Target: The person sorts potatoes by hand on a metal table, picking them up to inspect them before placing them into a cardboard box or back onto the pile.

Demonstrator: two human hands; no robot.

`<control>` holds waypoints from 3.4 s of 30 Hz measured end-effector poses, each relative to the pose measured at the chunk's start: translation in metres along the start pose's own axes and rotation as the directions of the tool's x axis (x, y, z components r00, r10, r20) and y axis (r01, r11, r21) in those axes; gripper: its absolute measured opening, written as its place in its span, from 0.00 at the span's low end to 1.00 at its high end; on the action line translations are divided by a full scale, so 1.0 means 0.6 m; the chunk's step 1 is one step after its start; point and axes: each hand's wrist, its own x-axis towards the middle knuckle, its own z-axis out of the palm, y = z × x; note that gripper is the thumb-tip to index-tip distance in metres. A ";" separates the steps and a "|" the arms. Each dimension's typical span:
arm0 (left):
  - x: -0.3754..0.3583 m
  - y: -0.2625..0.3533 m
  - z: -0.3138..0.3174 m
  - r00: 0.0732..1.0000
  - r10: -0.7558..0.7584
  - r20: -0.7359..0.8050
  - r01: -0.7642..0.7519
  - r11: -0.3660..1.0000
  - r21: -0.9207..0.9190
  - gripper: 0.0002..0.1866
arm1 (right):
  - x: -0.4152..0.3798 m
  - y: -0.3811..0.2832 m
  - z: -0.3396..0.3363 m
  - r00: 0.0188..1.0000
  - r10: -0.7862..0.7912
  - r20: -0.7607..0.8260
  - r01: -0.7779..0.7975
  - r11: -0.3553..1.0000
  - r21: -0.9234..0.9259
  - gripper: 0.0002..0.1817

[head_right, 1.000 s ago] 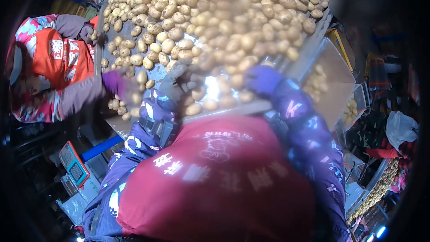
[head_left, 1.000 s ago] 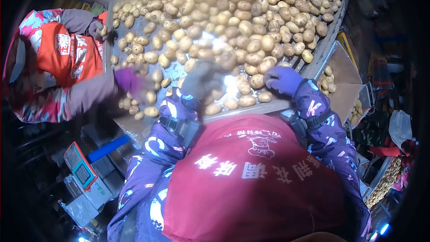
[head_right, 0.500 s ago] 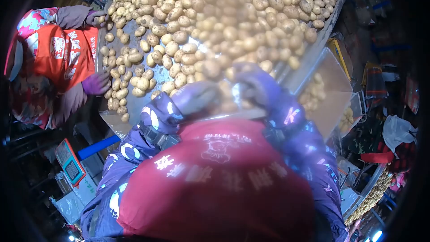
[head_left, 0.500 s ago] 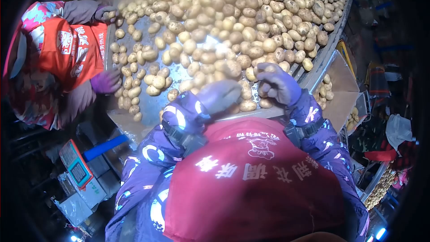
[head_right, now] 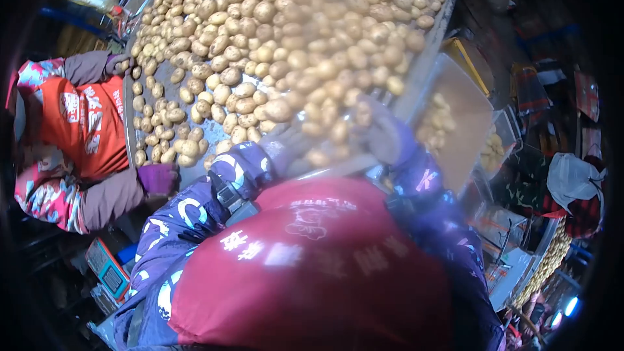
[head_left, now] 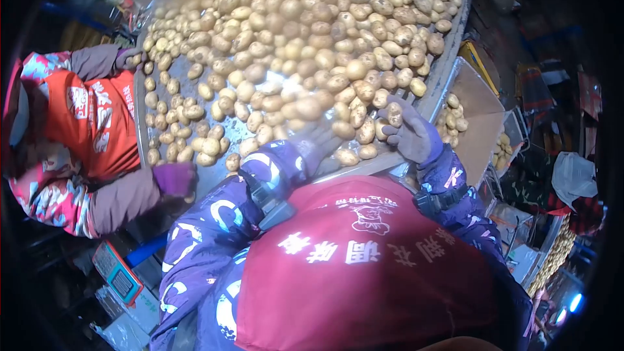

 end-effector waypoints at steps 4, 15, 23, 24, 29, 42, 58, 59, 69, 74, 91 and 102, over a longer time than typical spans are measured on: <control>0.055 0.018 -0.028 0.996 -0.066 0.065 0.072 0.993 -0.095 0.24 | -0.026 -0.009 0.004 0.999 -0.010 -0.051 0.000 0.979 -0.204 0.27; 0.091 0.015 -0.018 0.996 0.023 0.082 -0.034 0.989 0.144 0.24 | -0.095 -0.016 0.013 0.978 -0.181 -0.105 0.179 0.983 -0.034 0.32; 0.092 0.072 -0.080 0.866 -0.226 0.445 0.363 0.897 -0.252 0.19 | -0.119 -0.003 -0.005 0.884 -0.457 -0.099 0.420 0.869 -0.261 0.41; 0.100 0.077 -0.071 0.900 -0.255 0.353 0.370 0.876 -0.310 0.19 | -0.116 -0.005 0.002 0.893 -0.440 -0.089 0.408 0.879 -0.248 0.42; 0.170 0.135 -0.059 0.849 -0.429 0.307 0.509 0.509 -0.695 0.28 | -0.081 0.006 0.033 0.968 -0.250 -0.027 0.235 0.935 -0.265 0.44; 0.148 0.094 -0.022 0.897 -0.378 0.230 0.409 0.511 -0.756 0.28 | -0.015 -0.018 0.126 0.711 -0.550 0.438 0.471 -0.091 -0.877 0.11; 0.140 0.074 -0.084 0.913 -0.203 0.353 0.394 0.222 -0.892 0.21 | 0.033 -0.019 0.109 0.853 -0.362 0.376 0.394 -0.024 -0.919 0.13; 0.119 -0.004 -0.005 0.916 -0.035 0.399 0.399 0.008 -0.917 0.24 | 0.037 -0.009 0.079 0.858 -0.374 0.353 0.398 0.048 -0.916 0.13; 0.085 0.023 -0.056 0.982 -0.088 0.166 0.110 -0.449 -0.887 0.49 | 0.050 -0.001 -0.009 0.913 -0.304 -0.273 0.082 0.790 -0.607 0.17; 0.045 -0.060 0.011 0.977 -0.104 0.188 0.155 -0.269 -0.951 0.26 | 0.056 0.006 -0.018 0.915 -0.281 -0.291 0.019 0.749 -0.663 0.17; 0.064 -0.040 -0.073 0.953 -0.232 -0.195 0.239 0.971 0.013 0.33 | 0.202 -0.004 0.061 0.919 -0.277 0.279 0.211 -0.253 -0.944 0.29; -0.180 0.013 -0.115 0.845 -0.494 -0.204 0.411 0.844 -0.344 0.12 | 0.069 -0.012 0.043 0.904 0.203 0.376 0.423 -0.310 -0.851 0.27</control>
